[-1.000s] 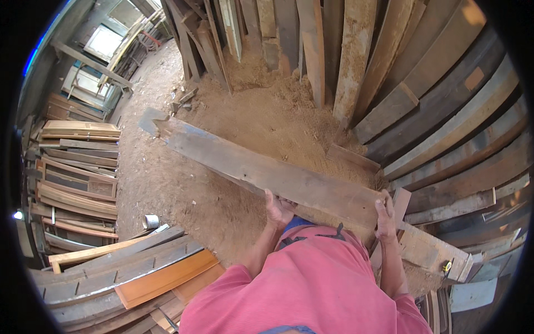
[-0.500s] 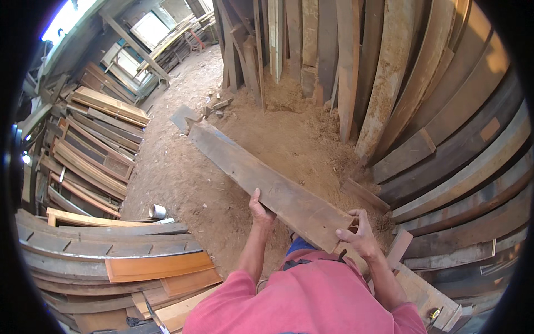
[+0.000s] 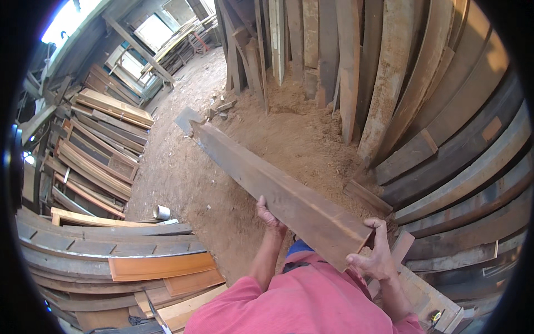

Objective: The person measures a wooden beam using a tape measure, marks it with a pencil, and cuts through it with a circular saw before carrying a wooden plank into a storage area among other stacked lumber.

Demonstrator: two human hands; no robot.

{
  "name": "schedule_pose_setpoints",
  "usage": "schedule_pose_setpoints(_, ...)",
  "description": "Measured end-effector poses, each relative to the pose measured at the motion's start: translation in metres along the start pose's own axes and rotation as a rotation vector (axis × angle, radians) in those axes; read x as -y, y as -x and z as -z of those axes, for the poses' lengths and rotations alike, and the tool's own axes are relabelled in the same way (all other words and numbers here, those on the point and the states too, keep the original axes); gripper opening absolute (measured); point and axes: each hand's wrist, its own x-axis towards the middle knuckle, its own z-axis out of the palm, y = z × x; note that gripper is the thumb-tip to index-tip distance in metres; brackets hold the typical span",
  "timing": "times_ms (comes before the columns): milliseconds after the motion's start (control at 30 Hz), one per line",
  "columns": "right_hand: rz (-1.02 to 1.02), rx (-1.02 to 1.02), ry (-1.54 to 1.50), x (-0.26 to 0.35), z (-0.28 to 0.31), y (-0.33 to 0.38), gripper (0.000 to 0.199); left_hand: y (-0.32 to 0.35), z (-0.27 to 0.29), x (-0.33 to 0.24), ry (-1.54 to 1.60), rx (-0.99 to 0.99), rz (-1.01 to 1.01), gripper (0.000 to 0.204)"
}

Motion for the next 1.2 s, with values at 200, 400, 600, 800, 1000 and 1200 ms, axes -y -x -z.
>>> schedule_pose_setpoints(200,0.740,0.272,0.502,0.075,-0.053,-0.019,0.106,0.005,-0.041,-0.032,0.140,0.020,-0.273,0.063)
schedule_pose_setpoints(400,0.985,0.211,0.490,0.124,-0.098,-0.026,0.103,0.018,-0.051,-0.062,0.084,0.088,-0.321,0.063)
schedule_pose_setpoints(600,1.075,0.222,0.376,0.142,-0.132,-0.020,0.092,0.031,-0.051,-0.098,-0.003,0.128,-0.373,0.063)
schedule_pose_setpoints(800,1.092,0.261,0.349,0.143,-0.141,-0.019,0.093,0.037,-0.052,-0.119,-0.041,0.150,-0.405,0.063)
schedule_pose_setpoints(1000,1.111,0.299,0.379,0.145,-0.142,-0.020,0.093,0.035,-0.055,-0.130,-0.047,0.173,-0.420,0.063)
schedule_pose_setpoints(1200,1.130,0.430,0.610,0.127,-0.107,-0.045,0.083,0.026,-0.056,-0.131,-0.047,0.195,-0.438,0.063)
